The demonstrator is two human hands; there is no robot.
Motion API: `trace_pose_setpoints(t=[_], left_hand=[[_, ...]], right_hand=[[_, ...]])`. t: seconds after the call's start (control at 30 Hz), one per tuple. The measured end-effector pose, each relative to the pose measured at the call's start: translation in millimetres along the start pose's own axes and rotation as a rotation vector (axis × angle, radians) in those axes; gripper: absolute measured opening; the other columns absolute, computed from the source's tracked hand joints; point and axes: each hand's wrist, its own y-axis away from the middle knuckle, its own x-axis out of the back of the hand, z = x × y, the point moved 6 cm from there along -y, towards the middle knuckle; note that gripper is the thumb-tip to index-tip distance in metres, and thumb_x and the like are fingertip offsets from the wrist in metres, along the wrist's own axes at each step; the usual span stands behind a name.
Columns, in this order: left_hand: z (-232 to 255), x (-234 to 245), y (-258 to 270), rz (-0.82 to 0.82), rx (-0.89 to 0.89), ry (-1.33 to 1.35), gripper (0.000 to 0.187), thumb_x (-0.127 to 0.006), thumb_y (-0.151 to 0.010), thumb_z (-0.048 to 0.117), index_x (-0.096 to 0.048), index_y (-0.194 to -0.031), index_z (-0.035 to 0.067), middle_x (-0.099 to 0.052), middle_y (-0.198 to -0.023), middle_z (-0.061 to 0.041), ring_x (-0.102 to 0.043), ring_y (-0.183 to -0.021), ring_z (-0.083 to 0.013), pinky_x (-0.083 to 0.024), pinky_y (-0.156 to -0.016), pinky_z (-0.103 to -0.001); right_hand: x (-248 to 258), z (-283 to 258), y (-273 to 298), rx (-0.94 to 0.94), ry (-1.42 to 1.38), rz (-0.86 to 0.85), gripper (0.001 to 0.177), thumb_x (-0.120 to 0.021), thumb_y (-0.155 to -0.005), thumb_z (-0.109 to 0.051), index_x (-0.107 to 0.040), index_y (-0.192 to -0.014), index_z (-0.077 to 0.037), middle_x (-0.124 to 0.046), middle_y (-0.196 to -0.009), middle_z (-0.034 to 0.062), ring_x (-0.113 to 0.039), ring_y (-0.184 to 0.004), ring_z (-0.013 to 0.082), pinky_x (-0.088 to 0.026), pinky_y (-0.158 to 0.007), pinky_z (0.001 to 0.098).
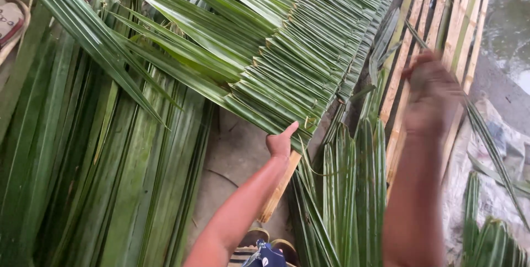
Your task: Weaving and securing palm leaves onto a wooden lath to create a thatched panel
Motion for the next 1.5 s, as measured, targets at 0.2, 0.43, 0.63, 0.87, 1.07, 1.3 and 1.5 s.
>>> trace_pose_setpoints(t=[0.2, 0.43, 0.63, 0.87, 1.07, 1.3, 1.5], left_hand=[[10.7, -1.8, -22.6, 0.035, 0.049, 0.184, 0.07, -0.104, -0.052, 0.017, -0.067, -0.106, -0.008, -0.071, -0.098, -0.019, -0.071, -0.099, -0.0247, -0.054, -0.085, -0.035], [0.3, 3.1, -28.3, 0.126, 0.016, 0.176, 0.077, -0.104, -0.051, 0.015, -0.059, -0.108, -0.01, -0.066, -0.097, -0.021, -0.068, -0.099, -0.0252, -0.051, -0.091, -0.036], [5.7, 0.1, -26.9, 0.174, 0.032, 0.123, 0.079, -0.103, -0.051, 0.018, -0.058, -0.109, -0.009, -0.066, -0.099, -0.022, -0.069, -0.103, -0.0303, -0.052, -0.092, -0.041], [-26.3, 0.5, -68.8, 0.206, -0.093, 0.154, 0.038, -0.096, -0.048, 0.009, -0.073, -0.077, -0.003, -0.07, -0.068, -0.019, -0.072, -0.068, -0.0212, -0.054, -0.063, -0.039], [10.5, -8.0, -45.8, 0.133, -0.105, 0.198, 0.037, -0.097, -0.052, 0.009, -0.074, -0.079, -0.003, -0.07, -0.07, -0.018, -0.072, -0.067, -0.0206, -0.055, -0.062, -0.038], [17.3, 7.0, -19.7, -0.029, 0.041, 0.111, 0.078, -0.099, -0.063, 0.021, -0.056, -0.117, -0.017, -0.064, -0.106, -0.023, -0.064, -0.106, -0.0255, -0.051, -0.089, -0.045], [-24.7, -2.4, -12.6, -0.234, 0.153, 0.145, 0.054, -0.103, -0.059, 0.013, -0.072, -0.098, -0.008, -0.075, -0.087, -0.019, -0.074, -0.073, -0.0257, -0.059, -0.066, -0.038]], right_hand=[[-35.3, 153.1, 36.4, -0.091, 0.42, -0.347, 0.014, -0.077, -0.094, -0.002, -0.08, -0.104, -0.012, -0.077, -0.1, 0.0071, -0.065, -0.085, 0.0055, -0.057, -0.081, 0.0248], [-85.3, 213.4, 62.3, 0.07, 0.635, -0.689, 0.011, -0.084, -0.087, -0.018, -0.078, -0.093, -0.011, -0.073, -0.07, 0.005, -0.072, -0.064, 0.015, -0.058, -0.062, 0.0288], [-104.6, 192.5, 82.9, 0.349, 0.837, -0.747, 0.005, -0.08, -0.089, -0.019, -0.075, -0.092, -0.019, -0.072, -0.074, 0.0034, -0.071, -0.071, 0.0224, -0.056, -0.068, 0.0336], [-98.2, 266.7, 97.3, 0.404, 0.972, -0.928, 0.014, -0.076, -0.088, -0.014, -0.062, -0.091, -0.013, -0.066, -0.078, 0.0085, -0.07, -0.075, 0.0342, -0.057, -0.07, 0.0456], [-105.5, 257.3, 88.4, 0.194, 1.215, -0.907, 0.01, -0.074, -0.086, -0.028, -0.067, -0.088, -0.02, -0.071, -0.079, 0.0002, -0.073, -0.082, 0.0301, -0.058, -0.075, 0.0441], [-23.1, 92.4, 83.1, 0.509, 0.77, -0.341, 0.018, -0.076, -0.099, -0.001, -0.078, -0.108, -0.016, -0.073, -0.093, 0.0016, -0.069, -0.08, 0.022, -0.055, -0.081, 0.0328], [17.0, 201.3, 157.9, 0.155, 0.698, -0.522, 0.033, -0.087, -0.079, -0.016, -0.079, -0.11, -0.017, -0.075, -0.095, 0.0066, -0.069, -0.069, 0.0221, -0.057, -0.07, 0.0355]])
